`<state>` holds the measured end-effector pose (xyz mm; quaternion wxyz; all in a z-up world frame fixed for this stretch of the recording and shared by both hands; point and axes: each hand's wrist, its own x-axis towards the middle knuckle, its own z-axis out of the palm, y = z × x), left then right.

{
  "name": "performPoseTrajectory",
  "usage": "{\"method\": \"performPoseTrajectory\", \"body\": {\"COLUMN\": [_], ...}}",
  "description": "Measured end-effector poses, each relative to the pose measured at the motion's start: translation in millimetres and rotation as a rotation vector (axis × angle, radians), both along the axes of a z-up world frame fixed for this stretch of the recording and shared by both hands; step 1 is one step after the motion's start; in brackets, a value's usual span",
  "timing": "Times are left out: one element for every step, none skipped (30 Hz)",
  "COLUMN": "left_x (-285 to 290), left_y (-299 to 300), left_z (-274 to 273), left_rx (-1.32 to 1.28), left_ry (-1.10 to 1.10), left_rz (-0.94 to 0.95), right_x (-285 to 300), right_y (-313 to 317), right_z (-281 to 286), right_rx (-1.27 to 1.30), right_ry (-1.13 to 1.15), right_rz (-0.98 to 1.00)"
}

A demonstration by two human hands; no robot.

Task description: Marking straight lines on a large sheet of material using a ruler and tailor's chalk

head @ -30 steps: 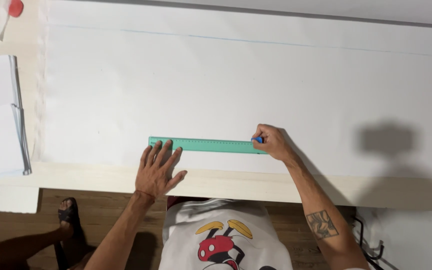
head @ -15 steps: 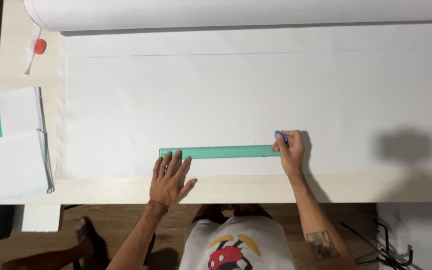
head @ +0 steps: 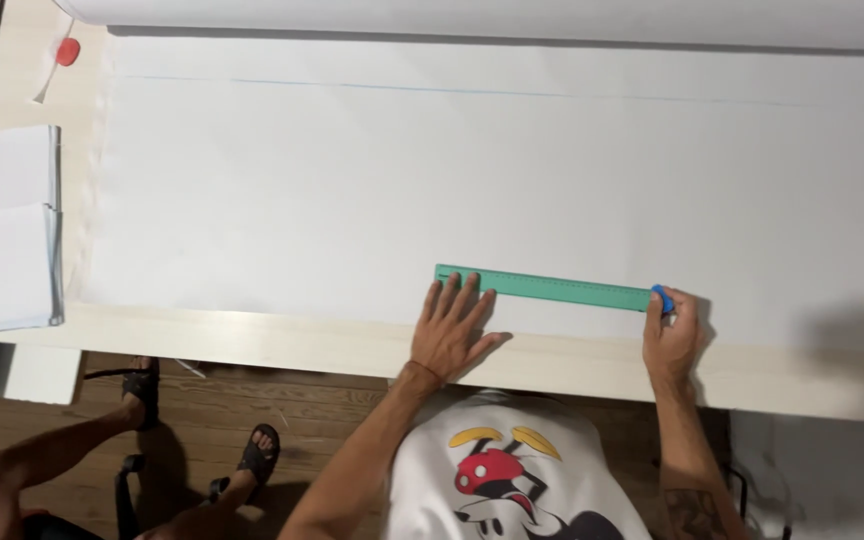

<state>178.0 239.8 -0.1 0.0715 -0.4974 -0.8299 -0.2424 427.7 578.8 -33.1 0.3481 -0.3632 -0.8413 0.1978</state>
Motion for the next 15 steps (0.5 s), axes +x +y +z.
{"method": "performPoseTrajectory", "body": {"left_x": [7.0,13.7,27.5,26.8,26.7,26.3,32.7,38.8,35.5,34.8,36.9,38.5,39.2,39.3,37.5], "left_y": [12.9,25.9,30.6,35.6,35.5,34.6,33.2,30.8,31.6,33.0,32.7,32.7,32.7,32.2,33.1], "left_z": [0.9,1.6,3.6,1.0,-2.1,-4.7,-3.2,-0.5,1.1,-1.7,-4.2,-7.4,-6.4,-5.7,-4.9], "left_rx": [-0.001,-0.027,-0.062,-0.072,-0.071,-0.069,-0.083,-0.083,-0.077,-0.084,-0.096,-0.109,-0.117,-0.127,-0.133], "left_ry": [0.013,0.004,-0.017,-0.015,0.022,0.059,0.066,0.058,0.059,0.076,0.082,0.088,0.087,0.095,0.106], "left_rz": [0.012,0.031,0.048,0.057,0.069,0.08,0.093,0.096,0.097,0.109,0.115,0.122,0.115,0.125,0.141], "right_x": [6.2,11.8,26.2,25.5,25.5,25.2,29.1,32.8,27.1,21.1,23.3,25.2,25.8,25.7,21.7], "right_y": [14.8,29.6,35.0,48.1,55.6,62.3,62.2,61.2,63.3,65.9,63.5,61.8,60.3,58.3,59.3], "right_z": [-5.2,-10.6,-15.1,-19.5,-26.4,-33.0,-35.4,-36.6,-39.1,-38.4,-37.0,-36.4,-36.3,-36.5,-35.6], "right_rx": [-0.001,0.011,0.014,0.004,0.04,0.075,0.062,0.08,0.105,0.1,0.115,0.131,0.122,0.122,0.127], "right_ry": [0.013,0.0,-0.023,-0.022,-0.023,-0.022,-0.014,-0.026,-0.029,-0.01,-0.008,-0.006,-0.007,0.002,0.014], "right_rz": [0.012,0.032,0.049,0.058,0.107,0.156,0.169,0.196,0.219,0.229,0.241,0.253,0.246,0.257,0.273]}}
